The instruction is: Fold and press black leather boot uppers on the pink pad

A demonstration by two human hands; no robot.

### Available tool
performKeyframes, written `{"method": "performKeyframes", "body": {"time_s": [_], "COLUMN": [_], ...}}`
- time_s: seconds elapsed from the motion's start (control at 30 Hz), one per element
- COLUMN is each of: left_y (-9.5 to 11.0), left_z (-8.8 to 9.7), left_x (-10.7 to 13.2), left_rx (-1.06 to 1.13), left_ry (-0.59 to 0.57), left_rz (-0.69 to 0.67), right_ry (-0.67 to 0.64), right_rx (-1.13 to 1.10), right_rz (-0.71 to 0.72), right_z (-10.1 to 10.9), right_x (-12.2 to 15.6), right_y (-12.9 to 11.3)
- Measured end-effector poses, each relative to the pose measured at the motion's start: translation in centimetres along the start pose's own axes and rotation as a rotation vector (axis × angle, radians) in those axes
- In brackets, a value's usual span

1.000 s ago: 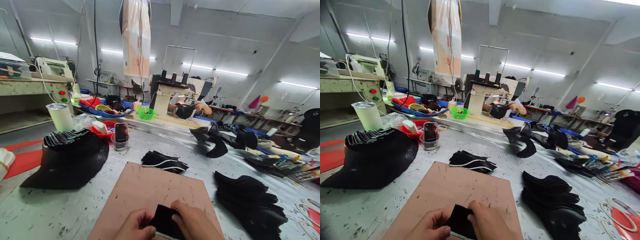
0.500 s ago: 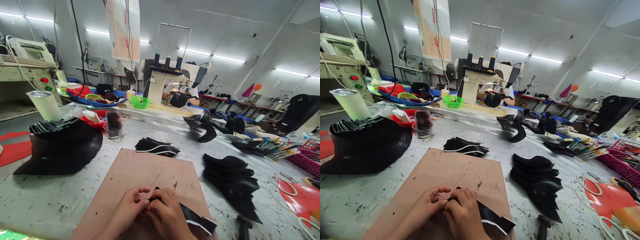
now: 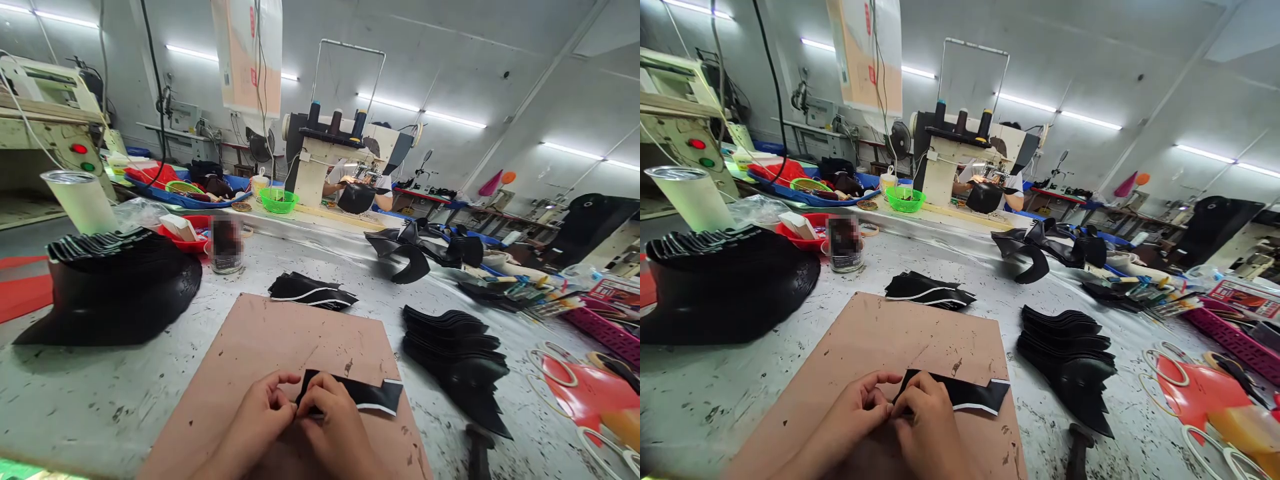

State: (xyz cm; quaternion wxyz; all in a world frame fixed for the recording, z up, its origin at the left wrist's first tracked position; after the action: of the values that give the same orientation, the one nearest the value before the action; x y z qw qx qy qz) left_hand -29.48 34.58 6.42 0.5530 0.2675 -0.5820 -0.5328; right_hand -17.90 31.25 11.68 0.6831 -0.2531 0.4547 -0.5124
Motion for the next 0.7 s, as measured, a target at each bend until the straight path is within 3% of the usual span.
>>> {"method": "performKeyframes", "body": {"time_s": [0.1,0.33,0.43,0.5,0.6,0.7], "left_y": [0.2,0.0,0.0,-0.2,-1.1,-2.3], "left_z": [0.0,0.2,0.3,0.3,0.7,1.7], "left_x": [0.3,0.7,0.8,0.8,0.2,-0.8], "left_rx": [-0.024,-0.051,-0.075,-0.084,-0.149,-0.266], "left_ry": [0.001,0.039,0.054,0.055,0.097,0.165], "left_rz": [-0.018,-0.052,-0.083,-0.111,-0.173,-0.279], "right_ry": [-0.068,-0.104,-0.075,0.060,0.240,0.176], "right_rx": [-0.170,-0.487,-0.658,-0.679,-0.277,0.358], "right_rz": [-0.144,-0.119,-0.167,-0.205,-0.148,-0.027], "right_z": [-0.5,-0.3,1.0,3.3,7.8,10.8], "right_x": [-0.4,-0.1,1.1,2.2,3.6,4.3], "right_y": [1.2,1.6,2.5,3.6,3.8,2.7]}}
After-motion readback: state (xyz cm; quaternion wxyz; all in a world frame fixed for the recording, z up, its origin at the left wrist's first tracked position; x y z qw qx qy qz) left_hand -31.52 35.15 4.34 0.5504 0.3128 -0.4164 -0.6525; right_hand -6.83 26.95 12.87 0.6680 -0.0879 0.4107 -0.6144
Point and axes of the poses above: each hand's wrist, its own x-axis away from the middle knuckle, its own z-axis out of the back of the hand, y = z × x, the point moved 8 cm from there along -x, towards the middle knuckle, and after that the axes turned 10 degrees about -x, right-handed, at the moved point
